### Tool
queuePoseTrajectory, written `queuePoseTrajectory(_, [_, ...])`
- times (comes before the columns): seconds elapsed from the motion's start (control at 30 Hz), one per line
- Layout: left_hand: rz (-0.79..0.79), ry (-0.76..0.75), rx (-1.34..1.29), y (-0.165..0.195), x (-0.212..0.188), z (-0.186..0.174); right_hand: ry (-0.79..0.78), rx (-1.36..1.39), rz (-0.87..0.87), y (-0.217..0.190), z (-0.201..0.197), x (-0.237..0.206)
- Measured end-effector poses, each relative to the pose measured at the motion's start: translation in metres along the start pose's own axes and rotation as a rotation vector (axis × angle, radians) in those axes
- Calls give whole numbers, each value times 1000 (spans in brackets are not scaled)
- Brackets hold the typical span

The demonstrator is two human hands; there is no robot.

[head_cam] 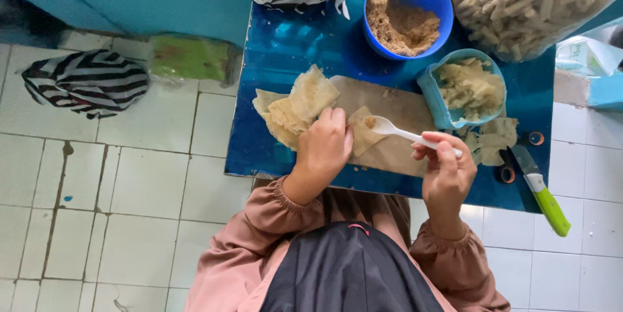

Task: The person sits at a small blue table and folds thin translucent wrapper sheets around a filling. They scoop brown paste from a blue bowl with a spoon onto a wrapper, fold and press the wrapper closed by hand, and set the finished piece aside, repeating with more wrappers.

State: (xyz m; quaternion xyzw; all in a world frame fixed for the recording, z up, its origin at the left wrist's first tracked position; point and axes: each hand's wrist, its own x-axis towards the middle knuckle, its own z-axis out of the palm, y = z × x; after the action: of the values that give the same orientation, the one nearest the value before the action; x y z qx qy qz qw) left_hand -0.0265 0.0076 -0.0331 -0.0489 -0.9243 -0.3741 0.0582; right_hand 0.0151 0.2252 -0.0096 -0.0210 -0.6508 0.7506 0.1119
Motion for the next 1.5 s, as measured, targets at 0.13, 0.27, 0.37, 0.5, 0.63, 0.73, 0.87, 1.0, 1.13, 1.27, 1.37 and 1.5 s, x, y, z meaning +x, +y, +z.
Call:
queuePoseTrajectory(0.13, [-13, -3, -6, 2, 0, 0, -174, -305, -206, 2, -1, -18])
queuePoseTrajectory(0.27, [-5, 6, -49, 1, 1, -4, -351, -617, -451, -4, 0, -21])
queuePoseTrajectory(0.37, [-19, -41, -161, -5, 2, -12, -447, -710, -562, -9, 2, -18])
queuePoseTrajectory(0.5, [-27, -40, -267, -8, 3, -15, -555, -804, -744, -14, 6, -14])
queuePoseTrajectory(0.63, [-17, -33, -357, -9, 1, -14, -607, -921, -879, -22, 12, -14])
queuePoseTrajectory(0.73, [-53, -63, -450, -11, 1, -11, -537, -915, -939, -28, 16, -9])
queuePoseTrajectory(0.87, [21, -109, -556, -13, 0, -4, -235, -998, -943, -30, 24, 18])
queuePoseTrajectory(1.0, [126, -10, -352, -10, -2, 4, -121, -1052, -919, -22, 47, 85])
queuePoseTrajectory(1.13, [127, -21, -205, -6, -6, 0, -174, -1273, -834, -24, 72, 124])
queuePoseTrajectory(1.27, [129, -34, -154, -1, -5, -6, -181, -1343, -906, -35, 69, 111])
queuePoseTrajectory(1.37, [133, -29, -181, 1, -2, -10, -158, -1245, -791, -31, 61, 78])
queuePoseTrajectory(1.5, [138, -67, -203, 0, 4, -12, -149, -1100, -498, -20, 50, 38])
